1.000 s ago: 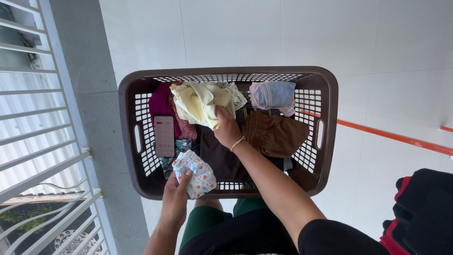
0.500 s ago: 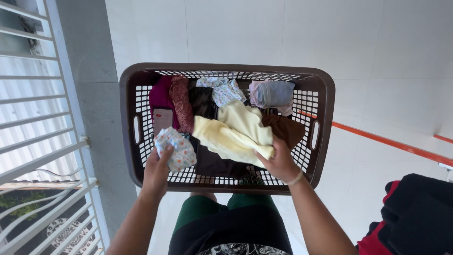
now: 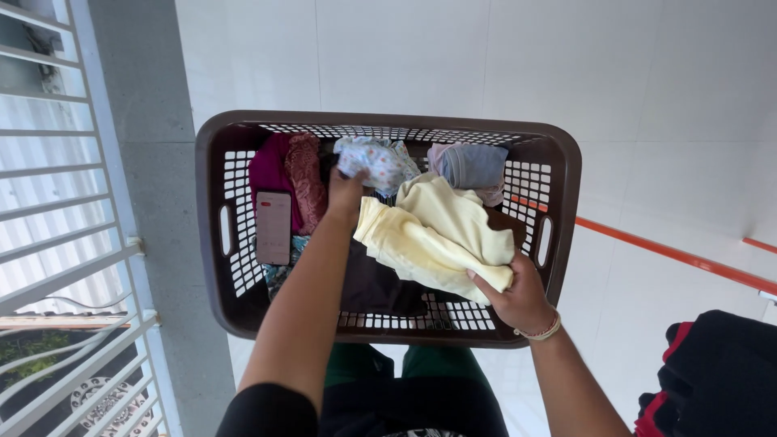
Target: Collect and fold laundry from a drying rack into a basket
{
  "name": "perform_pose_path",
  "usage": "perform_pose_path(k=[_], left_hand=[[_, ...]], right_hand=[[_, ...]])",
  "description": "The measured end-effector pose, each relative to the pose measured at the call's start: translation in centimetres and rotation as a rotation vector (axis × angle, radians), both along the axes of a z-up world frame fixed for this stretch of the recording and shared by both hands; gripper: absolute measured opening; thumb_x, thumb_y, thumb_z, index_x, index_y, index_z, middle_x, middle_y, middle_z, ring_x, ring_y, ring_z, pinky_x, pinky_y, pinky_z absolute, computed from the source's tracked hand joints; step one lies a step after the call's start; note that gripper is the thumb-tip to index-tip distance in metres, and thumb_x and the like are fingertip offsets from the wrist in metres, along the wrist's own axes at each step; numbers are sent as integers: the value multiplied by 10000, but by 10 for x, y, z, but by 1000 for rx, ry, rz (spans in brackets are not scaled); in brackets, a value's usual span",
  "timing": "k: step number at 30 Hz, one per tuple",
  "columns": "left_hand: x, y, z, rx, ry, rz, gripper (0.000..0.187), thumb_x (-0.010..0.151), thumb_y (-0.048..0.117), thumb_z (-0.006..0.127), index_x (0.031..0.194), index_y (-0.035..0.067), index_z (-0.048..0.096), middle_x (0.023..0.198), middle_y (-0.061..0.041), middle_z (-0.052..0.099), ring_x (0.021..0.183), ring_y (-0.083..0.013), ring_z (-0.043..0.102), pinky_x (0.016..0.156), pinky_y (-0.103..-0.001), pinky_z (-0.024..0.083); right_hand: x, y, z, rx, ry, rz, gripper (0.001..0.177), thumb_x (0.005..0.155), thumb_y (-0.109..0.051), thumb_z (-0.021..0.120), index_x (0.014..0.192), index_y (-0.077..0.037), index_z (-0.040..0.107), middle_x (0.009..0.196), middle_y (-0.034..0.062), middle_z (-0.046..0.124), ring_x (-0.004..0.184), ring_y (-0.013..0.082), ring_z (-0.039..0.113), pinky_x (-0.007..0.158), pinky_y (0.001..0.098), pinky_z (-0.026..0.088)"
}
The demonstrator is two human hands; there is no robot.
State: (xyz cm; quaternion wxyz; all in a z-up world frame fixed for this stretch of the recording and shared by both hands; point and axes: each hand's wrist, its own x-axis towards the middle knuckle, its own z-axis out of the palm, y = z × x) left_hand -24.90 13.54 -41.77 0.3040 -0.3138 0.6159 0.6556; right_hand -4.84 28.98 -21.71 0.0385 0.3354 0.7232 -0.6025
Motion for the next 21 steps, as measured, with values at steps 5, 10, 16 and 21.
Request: perform_pose_path(k=[5,10,16,21], left_hand=[[28,-43,-123,-110,95,-211,512,697,84,669,1146,28,431,874,-147,571,798,-234,589,705,-340,502],[35,-84,-96,-19,6,-136,567,748,95,612,1212,12,297,997,-190,487,904,-286,538,796,-391,449],[52,-125,-66,118,-120,-24,662,825,111,527,1311,-13,95,1181,-254,360,1063,-365,460,934,-468,369],[21,-85,76,148,-190,-73,489,944,198,355,1340,13,135,1240,-204,441,1116,-324,497,948,-427,426]], right_hand=[[-42,-1,13,35,167,133,291,683,-37,636,953,52,574,819,163,637,787,188,587,654,383,495],[-82,-11,13,-1,331,187,281,693,-45,639,941,61,563,800,162,622,799,217,607,654,390,498],[-118,-22,-25,-66,358,145,400,719,-111,662,1053,68,532,942,227,607,894,285,574,743,424,465],[-138,-30,-96,-29,-223,45,685,823,-183,546,1338,22,145,1328,300,276,1178,465,352,939,568,379]])
